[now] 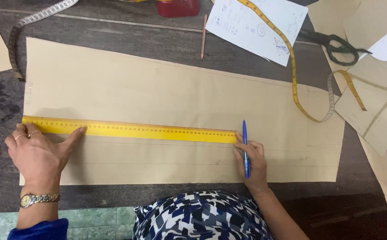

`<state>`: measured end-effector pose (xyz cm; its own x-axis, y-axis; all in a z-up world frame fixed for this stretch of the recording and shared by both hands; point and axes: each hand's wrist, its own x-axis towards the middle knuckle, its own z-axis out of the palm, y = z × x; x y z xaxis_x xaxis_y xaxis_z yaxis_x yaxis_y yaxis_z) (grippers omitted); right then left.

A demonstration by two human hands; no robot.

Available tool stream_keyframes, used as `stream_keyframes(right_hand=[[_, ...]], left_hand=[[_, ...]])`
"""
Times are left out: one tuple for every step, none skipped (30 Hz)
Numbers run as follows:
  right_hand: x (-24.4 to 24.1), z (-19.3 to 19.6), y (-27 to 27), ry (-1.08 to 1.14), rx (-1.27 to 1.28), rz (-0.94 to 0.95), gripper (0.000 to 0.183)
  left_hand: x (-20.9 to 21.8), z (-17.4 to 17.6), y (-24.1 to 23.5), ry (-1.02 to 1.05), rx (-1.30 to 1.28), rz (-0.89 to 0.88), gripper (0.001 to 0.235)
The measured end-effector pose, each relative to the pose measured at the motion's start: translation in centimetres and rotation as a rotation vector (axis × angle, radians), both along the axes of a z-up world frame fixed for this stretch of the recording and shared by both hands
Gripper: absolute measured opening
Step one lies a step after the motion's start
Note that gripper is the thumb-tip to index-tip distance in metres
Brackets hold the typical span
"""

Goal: The person uses a yellow ruler and a blue pen to measure and mark lines on a large sheet of brown paper. They repeatedly reposition the ruler to draw straight lines and make small marks at specific intervals along the paper's length.

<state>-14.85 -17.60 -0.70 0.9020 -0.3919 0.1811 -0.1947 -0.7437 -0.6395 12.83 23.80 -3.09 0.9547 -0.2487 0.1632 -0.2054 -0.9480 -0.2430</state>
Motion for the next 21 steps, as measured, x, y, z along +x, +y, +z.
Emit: stream_keyframes(right_hand=[[0.0, 0.0, 0.0, 0.005, -0.026, 0.008, 0.020], [-0.1, 0.1, 0.0, 0.005, -0.026, 0.008, 0.020], [0.0, 0.1, 0.0, 0.013, -0.025, 0.005, 0.023], [0.0, 0.2, 0.1, 0.021, -0.024, 0.002, 0.026], [0.0, 0.2, 0.1, 0.020, -0.024, 0.003, 0.026], [0.0, 0.2, 0.1, 0.025, -0.013, 0.003, 0.026], [-0.1, 0.3, 0.1, 0.031, -0.002, 0.003, 0.026], [0.0, 0.4, 0.1, 0.031, -0.002, 0.004, 0.026], [0.1, 0.6, 0.2, 0.044, 0.022, -0.010, 0.026], [0.1, 0.7, 0.2, 0.057, 0.046, -0.024, 0.026], [0.1, 0.5, 0.2, 0.057, 0.047, -0.022, 0.026], [0.0, 0.3, 0.2, 0.028, 0.023, -0.008, 0.023], [0.0, 0.1, 0.1, -0.004, -0.001, 0.006, 0.021], [0.0, 0.3, 0.2, -0.005, -0.001, 0.007, 0.021], [0.0, 0.6, 0.2, 0.032, 0.034, -0.014, 0.025], [0.1, 0.8, 0.3, 0.069, 0.069, -0.036, 0.029], [0.3, 1.0, 0.3, 0.069, 0.068, -0.031, 0.029], [0.6, 1.2, 0.3, 0.005, 0.123, -0.076, 0.027], [1.4, 1.2, 0.4, -0.066, 0.181, -0.112, 0.025], [3.0, 2.0, 0.9, -0.074, 0.184, -0.096, 0.025], [4.8, 2.7, 1.7, -0.121, 0.265, -0.084, 0.022]], left_hand=[[0.0, 0.0, 0.0, 0.007, 0.004, 0.007, 0.112], [0.1, 0.0, 0.0, 0.007, 0.005, 0.007, 0.112], [0.1, -0.1, 0.0, 0.040, 0.009, 0.016, 0.116], [0.2, -0.1, 0.0, 0.073, 0.014, 0.026, 0.120], [0.2, 0.0, 0.0, 0.073, 0.015, 0.027, 0.120], [0.2, 0.0, -0.1, 0.075, 0.009, 0.036, 0.119], [0.1, 0.0, -0.2, 0.078, 0.003, 0.045, 0.119], [0.1, 0.0, -0.2, 0.078, 0.003, 0.046, 0.119], [0.2, 0.0, -0.2, 0.066, 0.032, 0.040, 0.119], [0.2, 0.0, -0.2, 0.055, 0.061, 0.034, 0.120], [0.2, 0.1, -0.3, 0.055, 0.061, 0.036, 0.120], [0.2, 0.2, -0.5, 0.070, 0.028, 0.046, 0.119], [0.3, 0.3, -0.6, 0.084, -0.005, 0.057, 0.119], [0.2, 0.4, -0.8, 0.083, -0.005, 0.059, 0.119], [0.2, 0.6, -1.0, 0.103, -0.002, 0.074, 0.119], [0.1, 0.8, -1.2, 0.124, 0.001, 0.089, 0.119], [0.4, 1.4, -1.9, 0.123, 0.000, 0.095, 0.119], [0.7, 2.2, -2.6, 0.279, 0.036, 0.180, 0.123], [1.2, 3.1, -3.1, 0.425, 0.073, 0.277, 0.128], [1.0, 2.8, -3.5, 0.416, 0.070, 0.292, 0.128], [1.0, 2.6, -3.5, 0.382, 0.098, 0.298, 0.127]])
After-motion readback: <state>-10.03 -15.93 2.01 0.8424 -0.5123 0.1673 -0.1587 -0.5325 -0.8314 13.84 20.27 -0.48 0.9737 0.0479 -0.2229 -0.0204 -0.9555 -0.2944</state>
